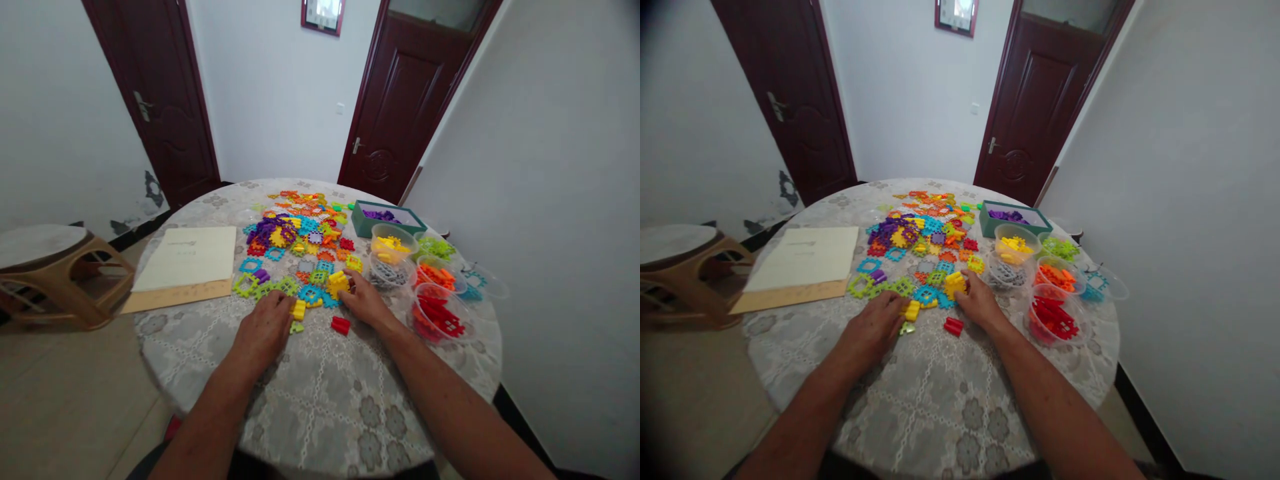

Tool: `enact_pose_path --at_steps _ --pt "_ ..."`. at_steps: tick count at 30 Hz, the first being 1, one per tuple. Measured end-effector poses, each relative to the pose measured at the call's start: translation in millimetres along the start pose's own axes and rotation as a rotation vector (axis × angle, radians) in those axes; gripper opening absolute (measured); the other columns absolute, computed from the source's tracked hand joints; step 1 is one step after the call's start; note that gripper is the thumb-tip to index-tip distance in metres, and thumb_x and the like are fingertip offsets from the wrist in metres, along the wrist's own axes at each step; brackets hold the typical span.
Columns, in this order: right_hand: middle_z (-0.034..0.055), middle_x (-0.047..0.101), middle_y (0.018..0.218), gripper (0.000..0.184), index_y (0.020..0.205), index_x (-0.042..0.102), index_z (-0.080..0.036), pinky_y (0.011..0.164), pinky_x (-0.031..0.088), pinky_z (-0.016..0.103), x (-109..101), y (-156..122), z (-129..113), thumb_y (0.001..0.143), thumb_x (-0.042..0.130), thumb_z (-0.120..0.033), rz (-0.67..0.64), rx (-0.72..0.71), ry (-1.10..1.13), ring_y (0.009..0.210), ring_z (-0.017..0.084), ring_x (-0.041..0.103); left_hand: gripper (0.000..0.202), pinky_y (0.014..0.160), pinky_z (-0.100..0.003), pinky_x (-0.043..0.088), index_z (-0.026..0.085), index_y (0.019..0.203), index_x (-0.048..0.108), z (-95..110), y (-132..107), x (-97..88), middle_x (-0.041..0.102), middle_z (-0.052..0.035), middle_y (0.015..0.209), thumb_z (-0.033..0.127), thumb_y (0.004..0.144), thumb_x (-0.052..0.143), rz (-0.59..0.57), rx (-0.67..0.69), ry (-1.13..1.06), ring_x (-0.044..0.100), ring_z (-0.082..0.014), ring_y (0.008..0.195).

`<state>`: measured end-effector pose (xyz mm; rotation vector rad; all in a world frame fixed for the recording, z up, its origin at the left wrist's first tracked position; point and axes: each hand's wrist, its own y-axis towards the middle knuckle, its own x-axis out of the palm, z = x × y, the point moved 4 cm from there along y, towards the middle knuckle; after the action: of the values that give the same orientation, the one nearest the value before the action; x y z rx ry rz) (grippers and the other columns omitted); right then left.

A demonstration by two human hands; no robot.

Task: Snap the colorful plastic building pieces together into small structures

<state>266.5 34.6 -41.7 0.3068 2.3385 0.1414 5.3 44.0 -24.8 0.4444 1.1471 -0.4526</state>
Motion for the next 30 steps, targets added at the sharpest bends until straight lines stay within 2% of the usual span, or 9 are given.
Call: enact_pose_path --at_steps 4,7,11,16,18,21,24,27,30 --pt "-0.0001 0.065 0.084 0.008 0.094 0.064 -0.023 0.067 0.042 0.029 -4 -1 0 0.087 0.060 -0.025 -0.060 -0.060 -0.036 0.074 0.017 0.056 0.036 0.113 -0.044 0.049 0.022 0.136 0.063 -3 -1 3.5 0.051 -0.0139 0.157 0.020 0.102 0.051 0.033 0.005 0.007 0.051 -0.0283 0.143" --pt "0.0006 0.062 0.083 0.003 0.084 0.061 -0.023 0.069 0.043 0.030 -12 -2 1 0.085 0.060 -0.021 -0.090 -0.108 -0.055 0.075 0.018 0.055 0.034 0.114 -0.044 0.048 0.022 0.134 0.063 -3 -1 4.7 0.056 -0.0130 0.154 0.019 0.103 0.050 0.024 0.029 0.005 0.052 -0.0272 0.141" --pt "0.0044 0.066 0.098 0.015 0.093 0.068 -0.023 0.084 0.048 0.035 -23 -4 -3 0.084 0.058 -0.018 -0.215 -0.264 -0.063 0.091 0.022 0.060 0.029 0.110 -0.043 0.050 0.022 0.129 0.064 1 -2 1.3 0.061 -0.0118 0.145 0.019 0.103 0.049 0.012 0.050 -0.004 0.055 -0.0271 0.135" --pt "0.0061 0.070 0.111 0.028 0.104 0.073 -0.024 0.096 0.049 0.039 -33 -5 -2 0.080 0.061 -0.016 -0.251 -0.282 -0.038 0.104 0.025 0.064 0.028 0.104 -0.042 0.053 0.022 0.126 0.064 6 -2 -2.7 0.061 -0.0129 0.141 0.019 0.104 0.048 -0.003 0.028 0.008 0.058 -0.0270 0.128" --pt "0.0066 0.071 0.113 0.028 0.104 0.074 -0.024 0.097 0.050 0.040 -36 -5 -4 0.079 0.063 -0.016 -0.239 -0.291 -0.016 0.104 0.025 0.065 0.026 0.105 -0.041 0.052 0.021 0.124 0.063 6 -2 -2.7 0.061 -0.0131 0.139 0.019 0.104 0.048 -0.011 0.022 0.014 0.058 -0.0262 0.128" --pt "0.0058 0.073 0.105 0.026 0.105 0.076 -0.025 0.087 0.053 0.037 -37 -8 -8 0.083 0.062 -0.021 -0.252 -0.226 0.038 0.092 0.023 0.066 0.023 0.106 -0.041 0.052 0.020 0.122 0.062 6 -2 -2.0 0.061 -0.0135 0.137 0.020 0.104 0.048 -0.005 0.021 0.014 0.058 -0.0256 0.126" --pt "0.0062 0.073 0.114 0.025 0.109 0.075 -0.026 0.090 0.055 0.039 -33 -13 -18 0.089 0.060 -0.028 -0.280 -0.177 0.144 0.100 0.024 0.067 0.021 0.107 -0.042 0.051 0.021 0.120 0.061 7 -3 -1.8 0.061 -0.0128 0.137 0.020 0.103 0.048 0.009 0.036 0.000 0.056 -0.0261 0.129" --pt "0.0070 0.069 0.130 0.015 0.101 0.073 -0.027 0.107 0.050 0.044 -20 -18 -31 0.090 0.063 -0.030 -0.291 -0.259 0.178 0.121 0.026 0.064 0.018 0.106 -0.040 0.050 0.023 0.113 0.062 8 -4 -2.7 0.061 -0.0116 0.137 0.019 0.103 0.048 0.006 0.052 -0.010 0.055 -0.0257 0.131" --pt "0.0090 0.070 0.127 0.015 0.103 0.072 -0.025 0.112 0.046 0.045 -6 -18 -35 0.092 0.062 -0.029 -0.234 -0.306 0.104 0.123 0.027 0.064 0.014 0.104 -0.040 0.051 0.023 0.107 0.062 9 -4 -3.2 0.062 -0.0109 0.130 0.020 0.104 0.048 -0.015 0.052 -0.004 0.057 -0.0249 0.124"
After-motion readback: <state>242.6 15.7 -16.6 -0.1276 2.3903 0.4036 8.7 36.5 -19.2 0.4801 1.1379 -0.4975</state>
